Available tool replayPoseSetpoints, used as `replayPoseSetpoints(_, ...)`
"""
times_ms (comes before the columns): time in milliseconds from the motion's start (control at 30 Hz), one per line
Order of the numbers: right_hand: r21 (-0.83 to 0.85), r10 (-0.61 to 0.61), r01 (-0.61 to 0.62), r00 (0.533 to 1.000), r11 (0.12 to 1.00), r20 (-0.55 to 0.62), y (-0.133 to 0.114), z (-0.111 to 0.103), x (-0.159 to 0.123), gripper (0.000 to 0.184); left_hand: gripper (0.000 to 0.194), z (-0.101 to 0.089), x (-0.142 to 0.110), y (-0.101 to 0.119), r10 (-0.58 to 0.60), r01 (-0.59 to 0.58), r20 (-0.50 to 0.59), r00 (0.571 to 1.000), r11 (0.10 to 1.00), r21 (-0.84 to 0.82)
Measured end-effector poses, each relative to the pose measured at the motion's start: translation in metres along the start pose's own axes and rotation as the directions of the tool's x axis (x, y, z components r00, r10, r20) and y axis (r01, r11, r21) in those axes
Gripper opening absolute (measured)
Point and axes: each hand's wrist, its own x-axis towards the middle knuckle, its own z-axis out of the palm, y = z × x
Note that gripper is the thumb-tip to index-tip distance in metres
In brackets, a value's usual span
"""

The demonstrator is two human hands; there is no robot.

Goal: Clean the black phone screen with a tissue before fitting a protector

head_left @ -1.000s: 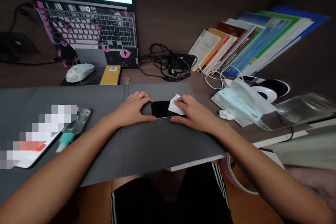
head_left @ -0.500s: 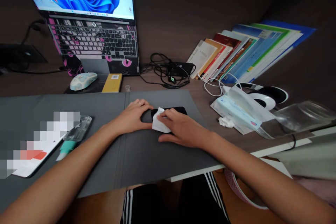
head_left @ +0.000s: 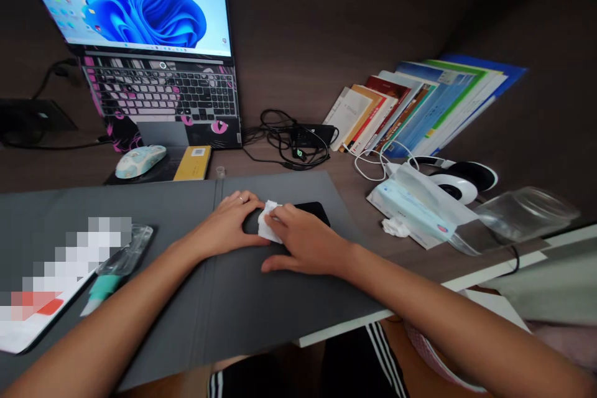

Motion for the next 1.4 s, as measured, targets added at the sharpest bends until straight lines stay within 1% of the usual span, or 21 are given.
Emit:
replayPoseSetpoints(100,0.03,0.024,-0.025,0.999,0.999,0.036,0.006,-0.007,-0.019,0.074,0.056,0.0,0.0,0.002,-0.009,0.009,-0.014,1.0,1.0,-0.004)
replayPoseSetpoints(233,0.051,0.188,-0.191,0.98,0.98,0.06,0.026,-0.02,-0.054,0.057,0.058,-0.001,0.0,0.005,-0.02,0.019,-0.023,1.0,1.0,-0.02)
replayPoseSetpoints(333,0.08,0.242,-0.243,0.97,0.967,0.027,0.038,-0.025,-0.067,0.048,0.058,-0.003,0.001,0.006,-0.018,0.018,-0.023,1.0,0.999,-0.026)
replayPoseSetpoints(367,0.082,0.246,-0.247,0.969,0.965,0.022,0.039,-0.025,-0.067,0.049,0.058,-0.003,0.001,0.006,-0.019,0.018,-0.021,1.0,0.999,-0.028)
replayPoseSetpoints(433,0.076,0.235,-0.236,0.972,0.969,0.031,0.039,-0.023,-0.059,0.058,0.058,-0.004,0.001,0.007,-0.02,0.02,-0.011,1.0,0.999,-0.032)
replayPoseSetpoints(500,0.072,0.194,-0.197,0.98,0.978,0.047,0.034,-0.019,-0.045,0.069,0.057,-0.004,0.001,0.007,-0.019,0.019,-0.004,1.0,0.999,-0.032)
replayPoseSetpoints(533,0.075,0.167,-0.17,0.985,0.983,0.05,0.031,-0.017,-0.035,0.071,0.056,-0.004,0.002,0.006,-0.017,0.017,-0.005,1.0,0.999,-0.032)
replayPoseSetpoints(667,0.092,0.017,-0.017,1.0,0.996,0.006,0.015,-0.004,0.002,0.072,0.051,-0.002,0.001,0.005,-0.002,0.001,-0.023,1.0,1.0,-0.03)
replayPoseSetpoints(767,0.109,-0.055,0.054,0.998,0.993,0.011,0.01,-0.001,0.016,0.064,0.047,-0.001,0.001,0.003,0.008,-0.009,-0.021,1.0,0.999,-0.033)
replayPoseSetpoints(867,0.128,-0.035,0.028,0.998,0.991,0.05,0.017,-0.008,0.007,0.061,0.05,0.0,0.0,0.003,0.005,-0.006,-0.025,1.0,0.999,-0.033)
replayPoseSetpoints(967,0.143,0.07,-0.081,0.994,0.986,0.085,0.031,-0.019,-0.021,0.059,0.056,-0.002,0.0,0.006,-0.024,0.023,-0.029,0.999,0.999,-0.024)
replayPoseSetpoints(1033,0.15,0.138,-0.148,0.988,0.978,0.075,0.042,-0.025,-0.04,0.057,0.058,-0.005,0.001,0.007,-0.02,0.019,-0.011,1.0,0.999,-0.033)
replayPoseSetpoints(1100,0.14,0.178,-0.187,0.981,0.972,0.073,0.05,-0.028,-0.051,0.053,0.061,-0.007,0.001,0.008,-0.016,0.016,-0.005,1.0,0.999,-0.045)
replayPoseSetpoints(1133,0.13,0.19,-0.199,0.979,0.971,0.074,0.053,-0.028,-0.053,0.053,0.062,-0.007,0.002,0.008,-0.021,0.021,-0.007,1.0,0.999,-0.049)
replayPoseSetpoints(1233,0.099,0.185,-0.192,0.98,0.977,0.07,0.049,-0.024,-0.04,0.058,0.062,-0.008,0.002,0.008,-0.026,0.026,-0.013,1.0,0.999,-0.042)
replayPoseSetpoints(1400,0.097,0.08,-0.086,0.995,0.992,0.062,0.03,-0.012,-0.001,0.069,0.059,-0.007,0.0,0.007,-0.009,0.009,-0.007,1.0,0.999,-0.031)
